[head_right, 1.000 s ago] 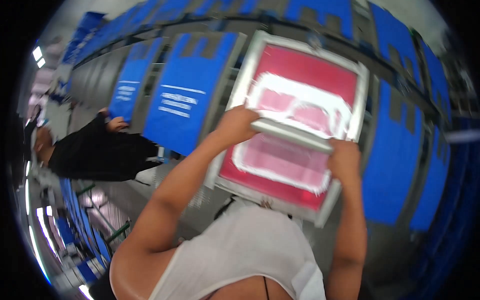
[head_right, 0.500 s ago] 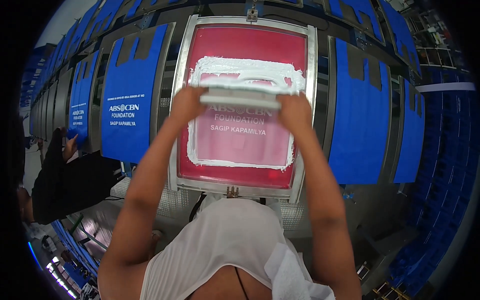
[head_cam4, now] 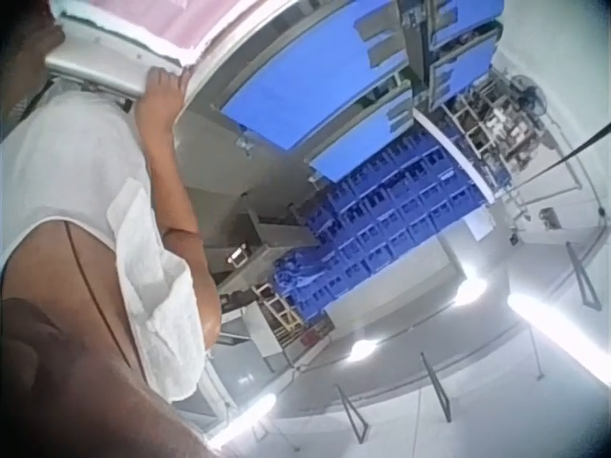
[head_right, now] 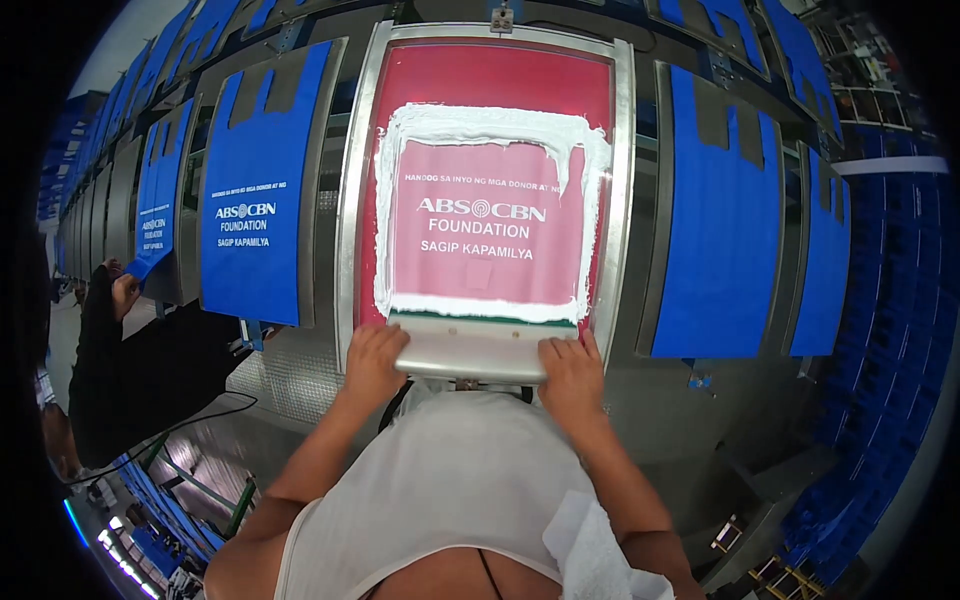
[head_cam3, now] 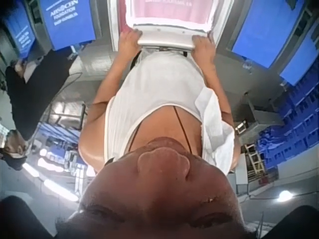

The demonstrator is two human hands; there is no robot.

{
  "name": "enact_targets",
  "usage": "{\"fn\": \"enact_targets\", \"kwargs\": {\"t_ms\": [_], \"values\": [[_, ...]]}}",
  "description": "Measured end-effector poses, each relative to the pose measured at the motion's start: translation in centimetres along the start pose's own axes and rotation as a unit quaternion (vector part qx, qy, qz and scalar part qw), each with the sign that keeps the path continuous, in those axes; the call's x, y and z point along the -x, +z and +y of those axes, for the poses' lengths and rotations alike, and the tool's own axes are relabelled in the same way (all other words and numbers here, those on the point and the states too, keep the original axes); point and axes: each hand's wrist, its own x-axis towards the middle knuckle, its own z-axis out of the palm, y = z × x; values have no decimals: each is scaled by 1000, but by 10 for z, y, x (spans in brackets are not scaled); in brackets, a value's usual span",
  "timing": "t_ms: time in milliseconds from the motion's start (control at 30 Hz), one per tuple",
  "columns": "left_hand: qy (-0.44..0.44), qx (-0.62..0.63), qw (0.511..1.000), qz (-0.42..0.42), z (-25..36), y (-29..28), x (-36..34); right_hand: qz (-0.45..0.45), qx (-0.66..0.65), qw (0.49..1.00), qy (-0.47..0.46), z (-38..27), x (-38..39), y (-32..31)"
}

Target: Using a screen frame and a squeegee to manually print white logos onto blue fabric shirts at an industrial workstation.

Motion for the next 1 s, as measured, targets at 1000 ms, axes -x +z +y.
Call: {"fn": "enact_targets", "kwargs": {"t_ms": [1000], "values": [[-321,505,771,-220,53,102,83,-121,55,988,-75,61,-313,-117]]}}
